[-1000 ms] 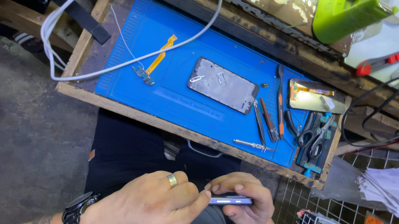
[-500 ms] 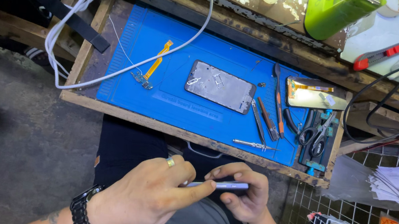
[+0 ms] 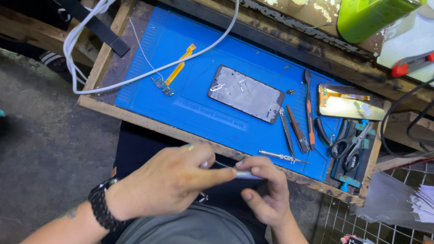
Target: The person connects a white charging cable to a black tablet and holds it while the screen displays a boot-up sequence. They then rotate the tablet to show the screen to another person sitting nearby.
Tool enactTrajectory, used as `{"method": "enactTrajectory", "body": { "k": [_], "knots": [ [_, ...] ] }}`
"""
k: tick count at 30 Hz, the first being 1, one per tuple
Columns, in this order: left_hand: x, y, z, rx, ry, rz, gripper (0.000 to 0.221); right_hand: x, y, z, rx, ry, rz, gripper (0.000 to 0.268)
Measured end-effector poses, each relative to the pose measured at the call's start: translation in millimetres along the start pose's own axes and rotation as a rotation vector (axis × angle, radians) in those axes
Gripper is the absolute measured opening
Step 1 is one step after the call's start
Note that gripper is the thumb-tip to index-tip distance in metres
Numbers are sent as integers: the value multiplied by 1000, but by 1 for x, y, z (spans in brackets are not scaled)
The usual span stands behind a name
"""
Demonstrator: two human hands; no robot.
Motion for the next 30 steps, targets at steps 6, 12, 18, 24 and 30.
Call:
{"method": "enactTrajectory", "body": {
  "k": [6,12,18,24,30],
  "knots": [
    [0,-4,-25,76,13,1,41,-2,-14,13,-118,-34,16,45],
    [-5,2,-34,63,35,35,35,-1,-16,16,-169,-56,21,47],
    [-9,5,-42,17,41,74,36,1,-18,20,-182,-52,26,49],
    [-11,5,-46,36,75,79,35,0,-20,17,-174,-58,13,44],
    [-12,6,-49,55,69,73,36,0,-22,15,-162,-43,-11,40]
  ]
}}
Point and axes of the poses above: each hand's wrist, its own y-axis away from the middle knuckle, its own x-axis out of the back of the hand, z = x × y, the point moved 3 cm from there along -y, towards the middle knuckle, and after that the axes turned 5 degrees about z, right-handed, at the moved point
